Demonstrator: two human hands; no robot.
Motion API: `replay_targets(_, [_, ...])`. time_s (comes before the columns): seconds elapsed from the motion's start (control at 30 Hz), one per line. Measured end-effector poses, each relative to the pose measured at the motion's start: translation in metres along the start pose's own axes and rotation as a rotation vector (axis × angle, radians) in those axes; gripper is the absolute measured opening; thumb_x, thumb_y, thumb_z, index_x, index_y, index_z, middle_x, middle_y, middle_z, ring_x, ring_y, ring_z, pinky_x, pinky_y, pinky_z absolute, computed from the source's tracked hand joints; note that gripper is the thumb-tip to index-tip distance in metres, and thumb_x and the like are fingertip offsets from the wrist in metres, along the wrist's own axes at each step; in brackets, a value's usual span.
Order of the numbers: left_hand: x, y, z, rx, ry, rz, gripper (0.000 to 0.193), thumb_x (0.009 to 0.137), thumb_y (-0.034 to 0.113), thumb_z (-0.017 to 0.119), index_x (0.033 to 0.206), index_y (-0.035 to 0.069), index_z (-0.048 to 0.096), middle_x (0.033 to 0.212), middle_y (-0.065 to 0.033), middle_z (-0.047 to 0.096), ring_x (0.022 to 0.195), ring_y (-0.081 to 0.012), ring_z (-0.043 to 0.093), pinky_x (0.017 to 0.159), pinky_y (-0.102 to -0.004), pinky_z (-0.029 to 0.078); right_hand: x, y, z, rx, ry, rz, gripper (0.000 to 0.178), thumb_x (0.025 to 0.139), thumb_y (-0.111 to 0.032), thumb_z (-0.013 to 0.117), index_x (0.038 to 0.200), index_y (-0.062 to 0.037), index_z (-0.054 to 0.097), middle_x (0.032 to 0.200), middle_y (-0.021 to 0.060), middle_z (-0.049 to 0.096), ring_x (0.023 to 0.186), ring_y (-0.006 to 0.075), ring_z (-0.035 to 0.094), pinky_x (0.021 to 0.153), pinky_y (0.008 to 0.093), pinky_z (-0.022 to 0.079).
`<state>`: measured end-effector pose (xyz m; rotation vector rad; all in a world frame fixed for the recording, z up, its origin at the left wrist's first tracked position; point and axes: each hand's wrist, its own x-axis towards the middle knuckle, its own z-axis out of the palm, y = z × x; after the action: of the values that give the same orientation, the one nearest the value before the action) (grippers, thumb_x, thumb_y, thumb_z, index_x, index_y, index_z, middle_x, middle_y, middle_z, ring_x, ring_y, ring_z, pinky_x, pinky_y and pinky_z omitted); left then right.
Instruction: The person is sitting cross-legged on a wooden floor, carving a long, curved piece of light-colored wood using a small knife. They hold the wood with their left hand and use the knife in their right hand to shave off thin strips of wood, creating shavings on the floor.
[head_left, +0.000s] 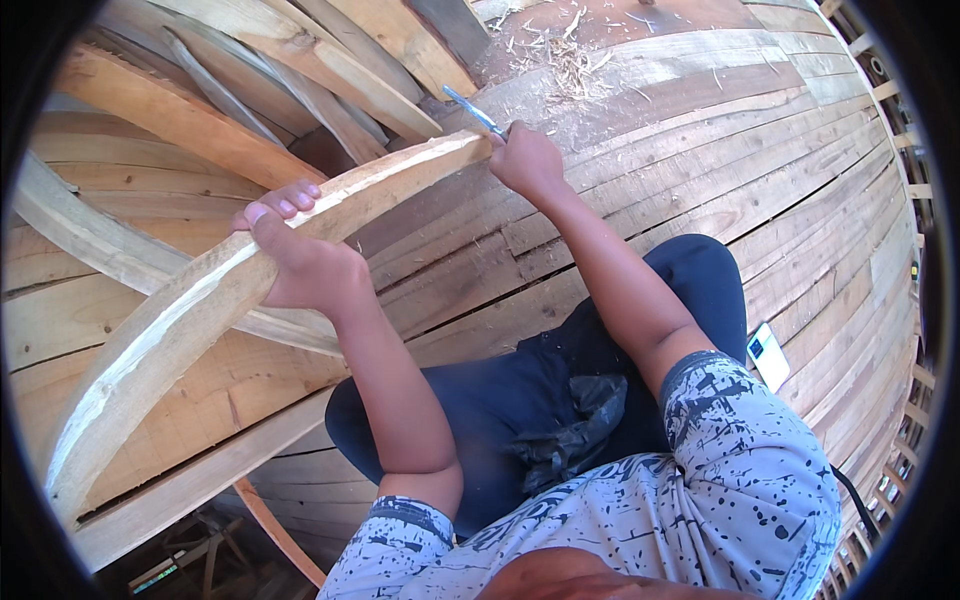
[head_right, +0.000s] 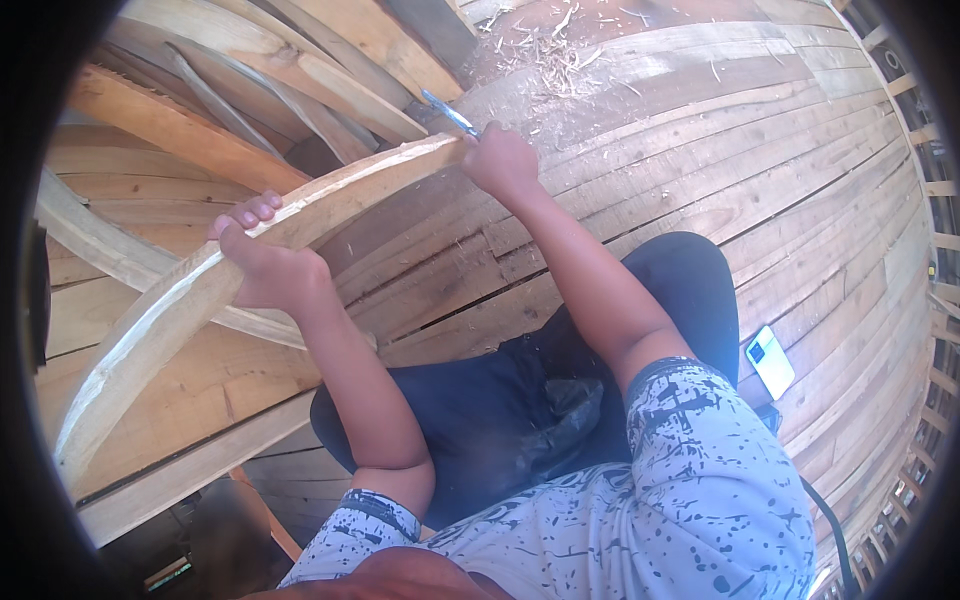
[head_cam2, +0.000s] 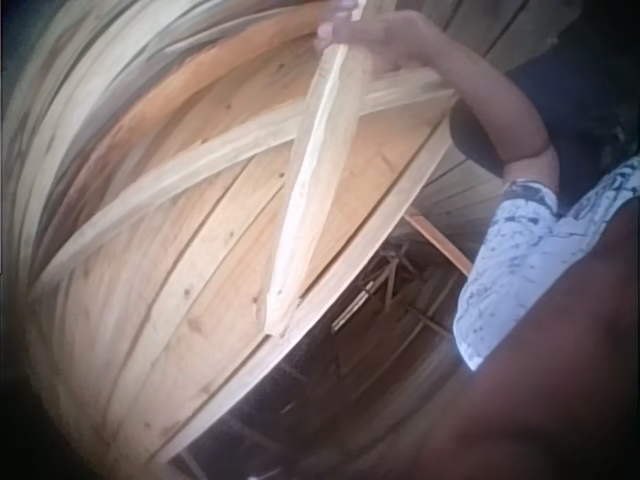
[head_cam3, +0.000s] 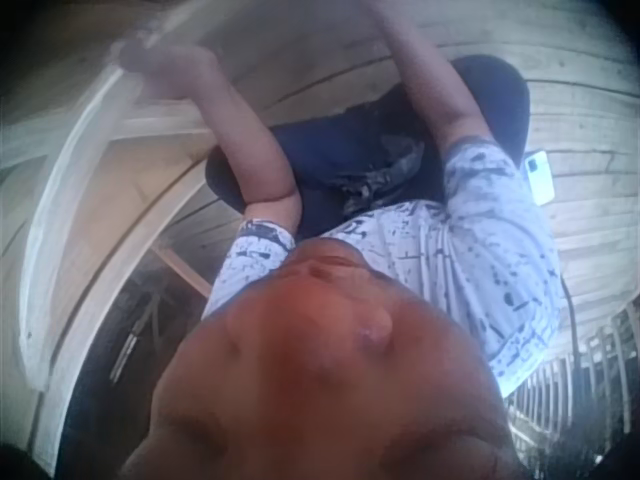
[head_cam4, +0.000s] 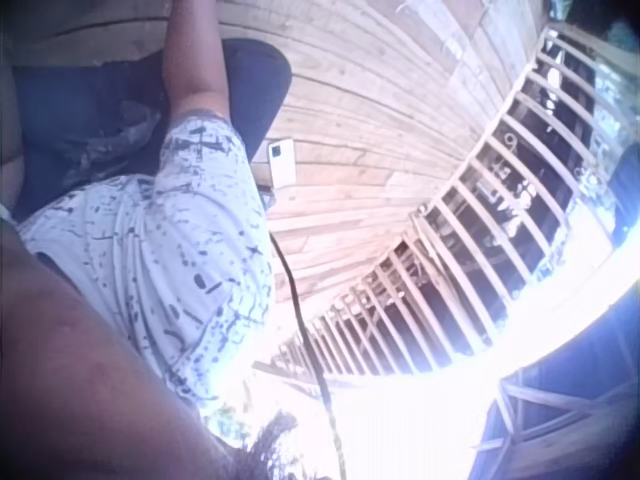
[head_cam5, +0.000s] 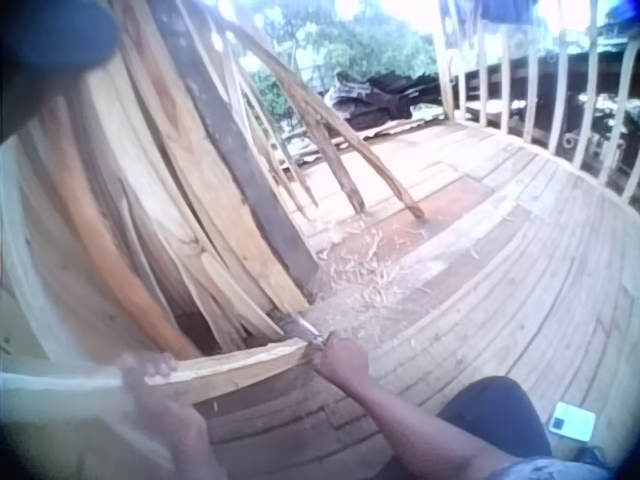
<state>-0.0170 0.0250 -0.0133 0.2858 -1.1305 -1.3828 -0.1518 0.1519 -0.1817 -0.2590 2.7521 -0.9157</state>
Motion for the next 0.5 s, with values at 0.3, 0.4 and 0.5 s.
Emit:
replay_targets(0.3, [0.008, 0.027, 0.004, 0.126, 0.099, 0.075, 0.017, 0.081, 0.000, 0.063, 0.091, 0.002, 0.049, 0.072, -0.0058, 0.048, 0.063, -0.0190, 0.050, 0.060, -0.0371, 0.049, -0.029, -0.022, 0.022, 0.182, -0.282, -0.129, 0.051, 0.104, -0.035, 0.036, 0.098, 0.0043, 0.069, 0.097, 0.0279, 0.069, 0.095, 0.0439, 0.066, 0.086, 0.0534, 0.050])
replay_targets(0.4, [0.015, 0.026, -0.005, 0.124, 0.124, 0.087, 0.019, 0.079, -0.001, 0.063, 0.093, 0.001, 0.049, 0.073, -0.0059, 0.048, 0.063, -0.0188, 0.049, 0.060, -0.0371, 0.048, -0.043, -0.042, 0.002, 0.176, -0.279, -0.189, 0.051, 0.103, -0.034, 0.036, 0.100, 0.0034, 0.069, 0.099, 0.0282, 0.068, 0.097, 0.0433, 0.066, 0.086, 0.0528, 0.051])
replay_targets(0.5, [0.014, 0.025, -0.001, 0.133, 0.147, 0.077, 0.021, 0.079, -0.002, 0.062, 0.095, 0.000, 0.050, 0.073, -0.0061, 0.047, 0.063, -0.0187, 0.049, 0.060, -0.0373, 0.048, -0.023, -0.009, 0.023, 0.061, -0.319, -0.139, 0.048, 0.103, -0.033, 0.037, 0.099, 0.0024, 0.070, 0.098, 0.0280, 0.069, 0.096, 0.0436, 0.066, 0.086, 0.0519, 0.051])
